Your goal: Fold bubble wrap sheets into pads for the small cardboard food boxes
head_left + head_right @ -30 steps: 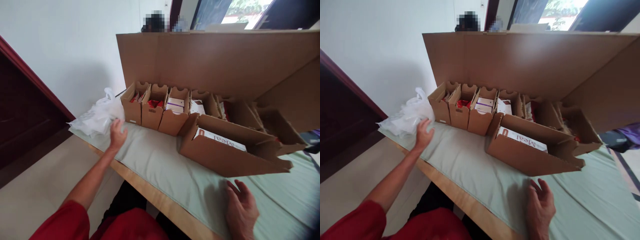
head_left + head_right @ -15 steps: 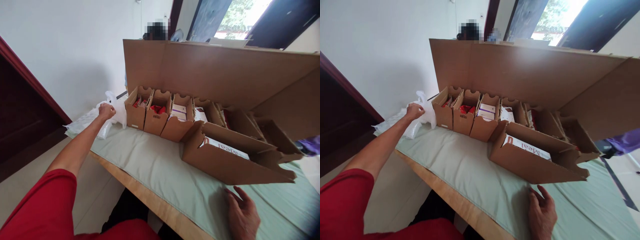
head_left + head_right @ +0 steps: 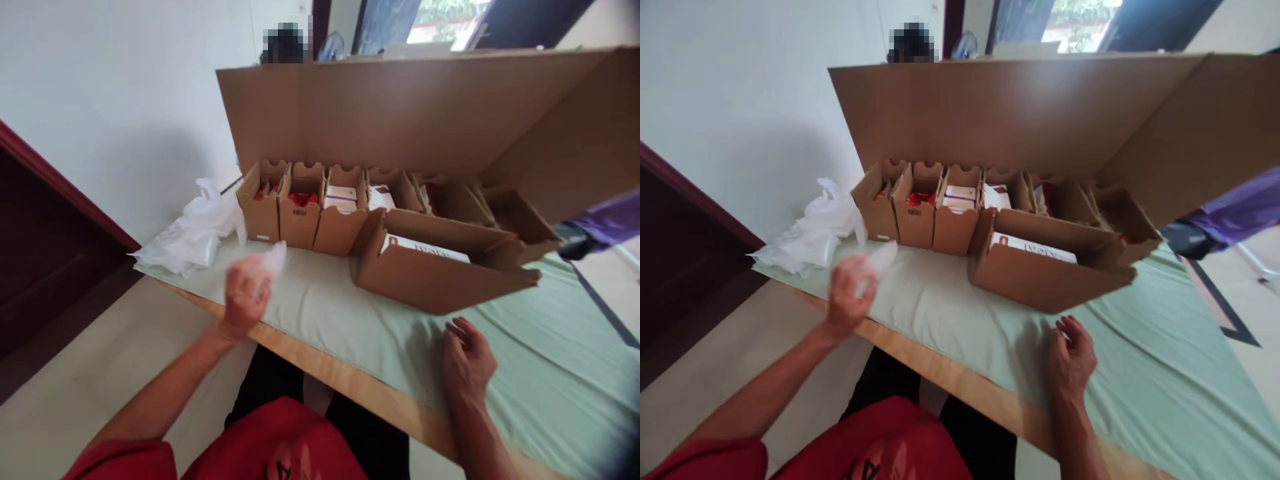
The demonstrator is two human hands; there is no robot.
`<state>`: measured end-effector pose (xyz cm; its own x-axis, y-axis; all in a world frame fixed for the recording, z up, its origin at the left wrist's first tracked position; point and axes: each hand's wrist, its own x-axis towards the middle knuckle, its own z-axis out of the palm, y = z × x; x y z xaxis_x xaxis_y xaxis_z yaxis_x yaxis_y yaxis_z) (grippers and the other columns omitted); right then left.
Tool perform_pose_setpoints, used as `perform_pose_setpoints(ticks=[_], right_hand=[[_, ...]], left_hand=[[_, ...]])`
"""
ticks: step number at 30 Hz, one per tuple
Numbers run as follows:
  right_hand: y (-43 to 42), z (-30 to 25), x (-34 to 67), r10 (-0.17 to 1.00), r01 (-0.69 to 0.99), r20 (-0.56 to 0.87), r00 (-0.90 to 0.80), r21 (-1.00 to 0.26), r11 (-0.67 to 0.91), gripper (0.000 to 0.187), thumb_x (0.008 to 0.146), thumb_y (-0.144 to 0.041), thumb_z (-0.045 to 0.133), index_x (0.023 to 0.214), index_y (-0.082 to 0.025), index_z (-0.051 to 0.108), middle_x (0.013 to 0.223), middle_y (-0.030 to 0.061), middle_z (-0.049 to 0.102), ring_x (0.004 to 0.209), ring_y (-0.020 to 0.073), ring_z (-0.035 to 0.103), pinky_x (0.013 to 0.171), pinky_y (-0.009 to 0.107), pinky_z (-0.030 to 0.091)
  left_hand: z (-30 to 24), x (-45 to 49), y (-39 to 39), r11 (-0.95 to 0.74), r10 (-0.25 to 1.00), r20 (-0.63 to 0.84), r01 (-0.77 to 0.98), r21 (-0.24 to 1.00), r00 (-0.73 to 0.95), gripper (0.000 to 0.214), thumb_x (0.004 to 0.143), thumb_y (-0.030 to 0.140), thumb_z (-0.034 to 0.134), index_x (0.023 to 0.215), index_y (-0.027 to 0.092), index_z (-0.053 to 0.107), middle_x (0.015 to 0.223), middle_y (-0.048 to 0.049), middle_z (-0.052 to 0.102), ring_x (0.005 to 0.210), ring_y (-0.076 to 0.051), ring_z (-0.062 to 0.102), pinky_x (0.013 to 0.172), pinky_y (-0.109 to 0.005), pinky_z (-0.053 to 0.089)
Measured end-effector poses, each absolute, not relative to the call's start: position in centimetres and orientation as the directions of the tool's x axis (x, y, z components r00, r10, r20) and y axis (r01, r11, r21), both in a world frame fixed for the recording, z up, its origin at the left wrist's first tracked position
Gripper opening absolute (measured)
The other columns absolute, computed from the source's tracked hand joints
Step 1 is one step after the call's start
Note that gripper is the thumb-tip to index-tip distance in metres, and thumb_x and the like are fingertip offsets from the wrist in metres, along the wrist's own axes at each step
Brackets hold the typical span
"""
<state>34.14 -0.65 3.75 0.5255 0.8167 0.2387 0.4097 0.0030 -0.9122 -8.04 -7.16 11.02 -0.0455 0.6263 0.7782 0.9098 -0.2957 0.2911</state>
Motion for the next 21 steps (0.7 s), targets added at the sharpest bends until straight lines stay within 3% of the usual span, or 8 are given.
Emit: perform_pose_setpoints(ticks=[2,4,6,8,12,16,17,21], right_hand=[[-2.1,4.4,33.4,0.786,0.482,0.360,0.503,-0.871,0.091,0.032,0.074,-0.040,0.062,0.099,-0.021,0.069,0.126,0.0177,0.069,0.112,0.0338,0.068,0.089,0.051,0.053],[-4.0,4.9,32.5,0.783,0.526,0.426,0.453,-0.837,0.151,0.028,0.080,-0.039,0.059,0.098,-0.020,0.069,0.123,0.0138,0.071,0.115,0.0300,0.066,0.093,0.048,0.053],[-5.8,5.2,31.2,0.830,0.505,0.407,0.381,-0.844,0.181,0.026,0.085,-0.039,0.058,0.099,-0.021,0.071,0.113,0.0104,0.074,0.107,0.0261,0.068,0.094,0.045,0.053],[-6.7,5.1,29.4,0.909,0.458,0.324,0.261,-0.871,0.179,0.026,0.088,-0.040,0.059,0.102,-0.022,0.072,0.104,0.0082,0.075,0.093,0.0231,0.070,0.087,0.042,0.054],[-4.6,4.8,23.7,0.978,0.457,0.196,-0.068,-0.866,0.205,0.024,0.083,-0.037,0.064,0.101,-0.025,0.074,0.106,0.0093,0.074,0.082,0.0230,0.067,0.071,0.037,0.053],[0.2,5.4,16.9,0.977,0.549,0.153,-0.149,-0.809,0.211,0.003,0.075,-0.027,0.072,0.077,-0.024,0.071,0.080,0.0075,0.072,0.079,0.0239,0.063,0.079,0.037,0.048],[1.0,5.6,15.7,0.976,0.552,0.150,-0.156,-0.806,0.212,0.008,0.073,-0.025,0.073,0.068,-0.024,0.067,0.070,0.0054,0.068,0.075,0.0228,0.061,0.077,0.036,0.047],[0.8,6.9,15.9,0.977,0.522,0.164,-0.137,-0.827,0.211,0.021,0.080,-0.032,0.066,0.063,-0.022,0.059,0.061,-0.0002,0.060,0.064,0.0170,0.054,0.067,0.030,0.042]], left_hand=[[7.2,-3.4,-9.5,-0.512,0.754,0.600,0.813,0.279,0.269,0.016,0.087,0.018,0.063,0.101,0.024,0.070,0.127,-0.0111,0.069,0.130,-0.030,0.059,0.116,-0.058,0.039],[4.7,-0.4,-12.0,-0.632,0.752,0.483,0.701,0.331,0.449,0.020,0.086,0.017,0.063,0.102,0.025,0.071,0.131,-0.0110,0.069,0.130,-0.030,0.059,0.119,-0.059,0.036],[3.7,0.6,-13.9,-0.624,0.765,0.492,0.669,0.405,0.416,0.022,0.086,0.017,0.062,0.104,0.026,0.072,0.128,-0.0107,0.070,0.125,-0.029,0.062,0.117,-0.058,0.040],[3.8,0.1,-14.4,-0.542,0.794,0.556,0.701,0.464,0.246,0.023,0.086,0.019,0.062,0.105,0.026,0.072,0.121,-0.0107,0.071,0.118,-0.028,0.065,0.110,-0.054,0.048],[5.1,-1.9,-11.3,-0.379,0.808,0.588,0.789,0.484,0.028,0.028,0.088,0.022,0.062,0.114,0.024,0.071,0.125,-0.0130,0.068,0.122,-0.030,0.062,0.108,-0.052,0.048],[5.6,-2.2,-5.7,-0.397,0.871,0.469,0.775,0.492,0.149,0.043,0.084,0.032,0.066,0.126,0.021,0.068,0.135,-0.0143,0.065,0.140,-0.036,0.048,0.117,-0.056,0.037],[5.6,-2.1,-4.6,-0.413,0.881,0.430,0.763,0.497,0.196,0.045,0.084,0.035,0.066,0.126,0.021,0.068,0.132,-0.0144,0.067,0.139,-0.037,0.049,0.118,-0.057,0.035],[6.5,-3.5,-2.8,-0.492,0.862,0.373,0.741,0.456,0.343,0.027,0.089,0.044,0.061,0.101,0.025,0.077,0.097,-0.0078,0.076,0.107,-0.030,0.064,0.121,-0.059,0.025]])
